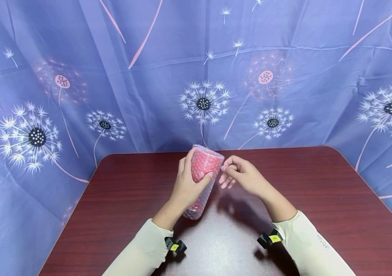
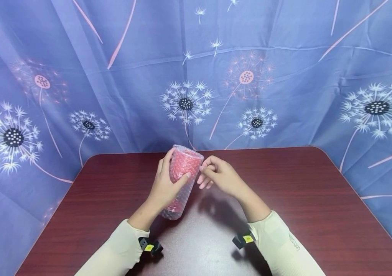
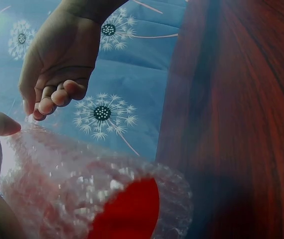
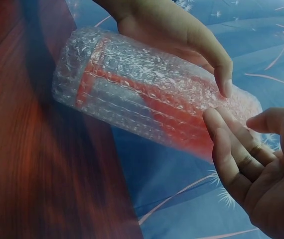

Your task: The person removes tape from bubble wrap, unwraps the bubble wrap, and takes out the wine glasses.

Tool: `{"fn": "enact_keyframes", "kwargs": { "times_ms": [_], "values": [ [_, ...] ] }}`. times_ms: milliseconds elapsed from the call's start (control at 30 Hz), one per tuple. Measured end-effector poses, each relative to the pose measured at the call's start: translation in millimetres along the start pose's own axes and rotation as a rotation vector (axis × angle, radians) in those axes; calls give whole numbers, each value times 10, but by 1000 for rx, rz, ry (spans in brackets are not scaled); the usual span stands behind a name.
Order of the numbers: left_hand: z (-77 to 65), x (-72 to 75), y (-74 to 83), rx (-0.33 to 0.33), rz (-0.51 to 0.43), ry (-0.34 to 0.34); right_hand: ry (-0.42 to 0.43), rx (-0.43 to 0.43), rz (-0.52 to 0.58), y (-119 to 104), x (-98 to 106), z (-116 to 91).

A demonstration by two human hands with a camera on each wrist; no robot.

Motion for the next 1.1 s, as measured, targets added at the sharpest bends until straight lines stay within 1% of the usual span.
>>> {"fn": "enact_keyframes", "kwargs": {
  "times_ms": [267,367,633,867,1100],
  "values": [
    [3,12,-6,15,-8,9,21,-5,-1,7,7,0],
    [-1,17,0,8,-2,18,29,-5,-9,11,10,5],
    [-10,51,-17,-1,36,66,45,-9,-41,-17,22,-13],
    [-1,62,-11,-13,53,76,32,-4,-50,-28,-2,-16],
    [-1,54,-8,-11,58,71,-17,37,-39,-53,-51,-23]
  ]
}}
Point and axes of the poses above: each hand's wrist, its own z-axis towards the middle knuckle, its own x-axis out of the back of the hand, y = z × x, the point moved 10 cm from there along z, towards the middle knuckle, and after that the axes turned 6 degrees about -x, right-handed, at the moved point
